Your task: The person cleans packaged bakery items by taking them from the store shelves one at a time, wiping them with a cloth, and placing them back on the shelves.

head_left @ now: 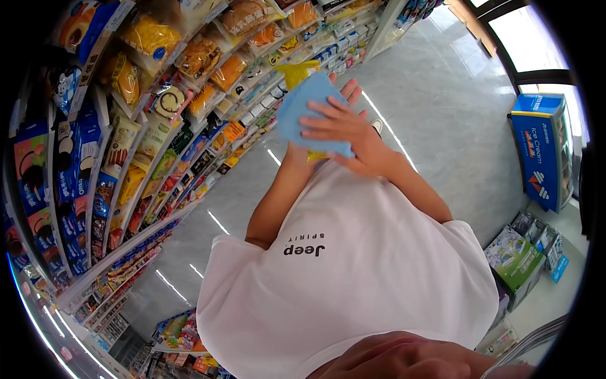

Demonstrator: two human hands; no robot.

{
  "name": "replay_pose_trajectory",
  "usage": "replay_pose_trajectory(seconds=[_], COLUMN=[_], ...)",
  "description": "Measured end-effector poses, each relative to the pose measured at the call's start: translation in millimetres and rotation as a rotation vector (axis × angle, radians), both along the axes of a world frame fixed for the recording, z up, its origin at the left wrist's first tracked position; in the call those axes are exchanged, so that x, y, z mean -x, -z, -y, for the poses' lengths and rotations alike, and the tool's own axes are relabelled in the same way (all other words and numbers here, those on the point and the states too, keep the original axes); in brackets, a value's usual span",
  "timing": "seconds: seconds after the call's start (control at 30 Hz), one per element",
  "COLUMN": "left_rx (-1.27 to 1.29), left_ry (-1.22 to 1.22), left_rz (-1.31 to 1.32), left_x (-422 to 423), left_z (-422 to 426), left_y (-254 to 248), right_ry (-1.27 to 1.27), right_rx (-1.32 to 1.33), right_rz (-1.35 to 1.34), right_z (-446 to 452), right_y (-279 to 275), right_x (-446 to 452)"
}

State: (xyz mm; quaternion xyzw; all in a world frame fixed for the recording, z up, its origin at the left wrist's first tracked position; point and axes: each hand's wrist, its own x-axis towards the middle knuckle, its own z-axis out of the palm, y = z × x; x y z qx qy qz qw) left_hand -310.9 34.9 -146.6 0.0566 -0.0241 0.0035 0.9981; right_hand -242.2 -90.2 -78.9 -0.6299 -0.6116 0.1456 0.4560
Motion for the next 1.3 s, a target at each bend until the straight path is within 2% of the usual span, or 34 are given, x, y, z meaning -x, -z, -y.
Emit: replay_pose_trajectory(seconds=[0.03, 0.17, 0.23, 0.27, 0.37, 0.4, 0.47, 0.53, 0.6, 0.63, 0.67, 0.7, 0.77, 0.83, 0.9, 0.93, 1.03, 1.1, 1.17, 1.23, 1.3], left_rx=[0.038, 0.092, -0.092, -0.183, -0.34, -0.296, -0.193, -0.178, -0.041, 0.029, -0.082, 0.063, 0.353, 0.191, 0.079, 0.088, -0.181, -0.379, -0.606, -0.876, -1.284], left_ry=[-0.006, -0.058, -0.096, -0.113, -0.024, 0.007, -0.036, -0.063, -0.014, 0.019, -0.032, -0.008, 0.056, 0.065, 0.019, 0.004, -0.277, -0.596, -0.959, -1.214, -1.409], left_rz=[0.012, -0.059, -0.147, -0.189, 0.069, -0.11, -0.141, -0.17, 0.047, 0.157, -0.252, -0.246, -0.223, -0.34, -0.554, -0.554, -0.472, -0.655, -0.638, -0.686, -0.68], left_x=[0, -7, -9, -8, 4, 1, -5, -15, -15, -12, 0, -1, -3, 5, 11, 17, 30, 36, 50, 65, 84], left_z=[-1, -8, -9, -7, -13, -15, -10, -8, -11, -15, -8, -10, -11, -15, -22, -29, -54, -73, -98, -133, -170], left_y=[4, 21, 7, 1, -3, -10, 18, 25, 52, 27, -1, 6, 36, 39, 17, 11, 12, 14, -27, -45, -61], right_ry=[0.088, -0.106, -0.236, -0.196, 0.166, 0.203, 0.04, -0.064, -0.097, -0.007, 0.085, 0.179, 0.236, 0.462, 0.562, 0.613, 0.736, 0.784, 0.795, 0.772, 0.777], right_rx=[-0.003, 0.015, 0.033, 0.056, 0.026, 0.026, 0.063, 0.081, 0.099, 0.063, 0.033, 0.003, -0.232, -0.356, -0.457, -0.506, -0.487, -0.479, -0.462, -0.431, -0.428], right_rz=[-0.081, 0.139, 0.18, 0.108, -0.127, -0.17, -0.027, 0.067, 0.104, 0.006, -0.092, -0.187, -0.579, -1.075, -1.138, -1.169, -1.26, -1.369, -1.43, -1.443, -1.466], right_z=[-2, 2, 7, 5, -5, -6, -5, -4, -4, -5, -5, -7, -3, 27, 47, 49, 41, 35, 34, 38, 37], right_y=[4, -5, -12, -10, -4, 2, -6, -9, -1, 1, 3, 4, 2, 38, 43, 40, 15, 10, 13, 24, 21], right_x=[-1, 2, 2, -1, -6, -9, -3, 0, -1, -4, -8, -11, -9, -10, -17, -20, -25, -24, -26, -27, -25])
